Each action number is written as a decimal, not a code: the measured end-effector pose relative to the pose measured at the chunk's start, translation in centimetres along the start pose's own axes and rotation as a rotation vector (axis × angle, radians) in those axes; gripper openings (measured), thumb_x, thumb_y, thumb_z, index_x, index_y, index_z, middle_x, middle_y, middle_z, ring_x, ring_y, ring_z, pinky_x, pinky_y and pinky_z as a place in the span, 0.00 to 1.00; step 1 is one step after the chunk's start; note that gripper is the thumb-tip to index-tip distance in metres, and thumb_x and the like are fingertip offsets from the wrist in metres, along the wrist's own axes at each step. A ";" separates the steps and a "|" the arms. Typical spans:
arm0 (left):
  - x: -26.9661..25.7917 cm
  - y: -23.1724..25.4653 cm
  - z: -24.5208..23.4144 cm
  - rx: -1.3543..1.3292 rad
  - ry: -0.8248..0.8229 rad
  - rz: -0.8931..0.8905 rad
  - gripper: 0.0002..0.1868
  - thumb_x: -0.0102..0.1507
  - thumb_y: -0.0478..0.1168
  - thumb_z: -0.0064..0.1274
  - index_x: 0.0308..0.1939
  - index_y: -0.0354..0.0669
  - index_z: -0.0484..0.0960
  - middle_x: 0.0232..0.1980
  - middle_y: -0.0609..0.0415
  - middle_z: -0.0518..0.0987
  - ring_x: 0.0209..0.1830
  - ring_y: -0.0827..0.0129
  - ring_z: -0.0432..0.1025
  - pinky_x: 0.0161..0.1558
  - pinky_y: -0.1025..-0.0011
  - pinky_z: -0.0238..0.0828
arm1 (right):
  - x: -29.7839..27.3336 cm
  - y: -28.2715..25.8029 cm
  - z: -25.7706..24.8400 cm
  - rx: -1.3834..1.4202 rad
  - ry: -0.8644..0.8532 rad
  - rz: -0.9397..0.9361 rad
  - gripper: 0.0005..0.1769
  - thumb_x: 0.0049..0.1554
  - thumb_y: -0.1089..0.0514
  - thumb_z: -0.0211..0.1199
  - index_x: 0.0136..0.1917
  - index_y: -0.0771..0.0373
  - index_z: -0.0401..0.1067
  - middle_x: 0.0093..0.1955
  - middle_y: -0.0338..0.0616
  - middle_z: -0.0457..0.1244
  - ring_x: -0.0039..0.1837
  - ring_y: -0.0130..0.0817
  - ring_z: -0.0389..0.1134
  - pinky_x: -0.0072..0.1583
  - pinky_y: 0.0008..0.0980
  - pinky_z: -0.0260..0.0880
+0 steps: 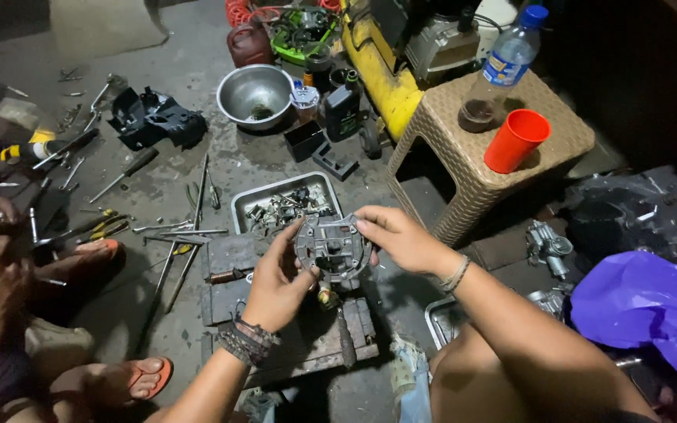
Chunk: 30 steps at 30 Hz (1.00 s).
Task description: The person cleans a circular mechanical part using a rag, wiping the surface and crevices thoroughly. Another person is visible in the background working on a separate component.
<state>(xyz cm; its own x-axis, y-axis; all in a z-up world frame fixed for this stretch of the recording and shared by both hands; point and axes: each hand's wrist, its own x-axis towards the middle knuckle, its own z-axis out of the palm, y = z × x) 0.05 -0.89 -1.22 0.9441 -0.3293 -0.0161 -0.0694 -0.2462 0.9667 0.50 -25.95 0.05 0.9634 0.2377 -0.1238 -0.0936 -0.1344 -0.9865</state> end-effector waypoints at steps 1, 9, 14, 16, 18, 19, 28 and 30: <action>-0.2 0.5 -0.3 0.000 0.006 0.000 0.43 0.55 0.28 0.58 0.75 0.41 0.65 0.42 0.46 0.76 0.47 0.60 0.72 0.47 0.61 0.75 | 0.2 0.1 0.2 -0.001 -0.005 -0.002 0.15 0.68 0.59 0.49 0.55 0.70 0.74 0.38 0.52 0.69 0.33 0.36 0.70 0.37 0.33 0.75; -0.9 3.9 -1.0 0.278 0.078 0.275 0.41 0.54 0.28 0.55 0.73 0.41 0.66 0.62 0.33 0.76 0.63 0.34 0.69 0.59 0.43 0.68 | 0.0 -0.9 1.2 -0.153 0.076 -0.048 0.14 0.67 0.60 0.48 0.51 0.67 0.75 0.31 0.50 0.67 0.28 0.39 0.72 0.34 0.32 0.71; -1.2 3.7 -1.3 0.310 0.095 0.349 0.41 0.54 0.28 0.54 0.73 0.42 0.67 0.57 0.35 0.78 0.57 0.34 0.73 0.55 0.44 0.71 | -0.1 -0.7 1.8 -0.217 0.119 -0.139 0.16 0.68 0.57 0.49 0.47 0.64 0.76 0.22 0.48 0.65 0.26 0.36 0.71 0.35 0.29 0.70; -1.3 3.8 -1.4 0.321 0.093 0.371 0.41 0.53 0.28 0.54 0.73 0.42 0.67 0.56 0.35 0.79 0.56 0.33 0.73 0.53 0.44 0.71 | -0.1 -0.8 1.9 -0.234 0.130 -0.163 0.16 0.68 0.57 0.49 0.45 0.63 0.75 0.21 0.48 0.64 0.26 0.36 0.71 0.35 0.28 0.70; -1.4 3.9 -1.5 0.341 0.073 0.375 0.41 0.54 0.29 0.52 0.74 0.43 0.66 0.52 0.36 0.79 0.51 0.34 0.74 0.50 0.46 0.73 | 0.0 -1.0 2.0 -0.217 0.146 -0.162 0.20 0.68 0.56 0.49 0.39 0.64 0.72 0.19 0.49 0.62 0.24 0.36 0.68 0.33 0.29 0.69; -1.4 4.2 -1.5 0.342 0.076 0.375 0.41 0.54 0.29 0.52 0.74 0.43 0.66 0.52 0.36 0.79 0.51 0.34 0.74 0.50 0.46 0.73 | 0.1 -0.9 2.0 -0.218 0.143 -0.164 0.20 0.68 0.56 0.49 0.39 0.64 0.72 0.19 0.49 0.62 0.24 0.36 0.68 0.33 0.29 0.69; -1.5 2.6 -1.2 0.540 0.026 0.502 0.42 0.54 0.33 0.53 0.74 0.48 0.66 0.43 0.44 0.77 0.42 0.40 0.74 0.40 0.48 0.73 | 0.2 1.2 3.3 -0.171 0.119 -0.029 0.30 0.68 0.47 0.51 0.27 0.61 0.66 0.20 0.43 0.56 0.21 0.31 0.63 0.28 0.26 0.62; -1.5 2.6 -1.2 0.424 0.000 0.435 0.42 0.53 0.32 0.52 0.74 0.49 0.67 0.49 0.41 0.78 0.48 0.37 0.74 0.45 0.48 0.74 | 0.3 0.8 3.4 -0.094 0.128 0.053 0.26 0.68 0.49 0.53 0.33 0.65 0.70 0.27 0.49 0.62 0.21 0.34 0.62 0.22 0.27 0.62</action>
<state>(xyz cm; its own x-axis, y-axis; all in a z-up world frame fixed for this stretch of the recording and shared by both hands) -1.17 0.05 1.63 0.8001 -0.4812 0.3582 -0.5716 -0.4307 0.6983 -0.11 -22.72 -1.14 0.9824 0.1043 -0.1547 -0.1270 -0.2338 -0.9639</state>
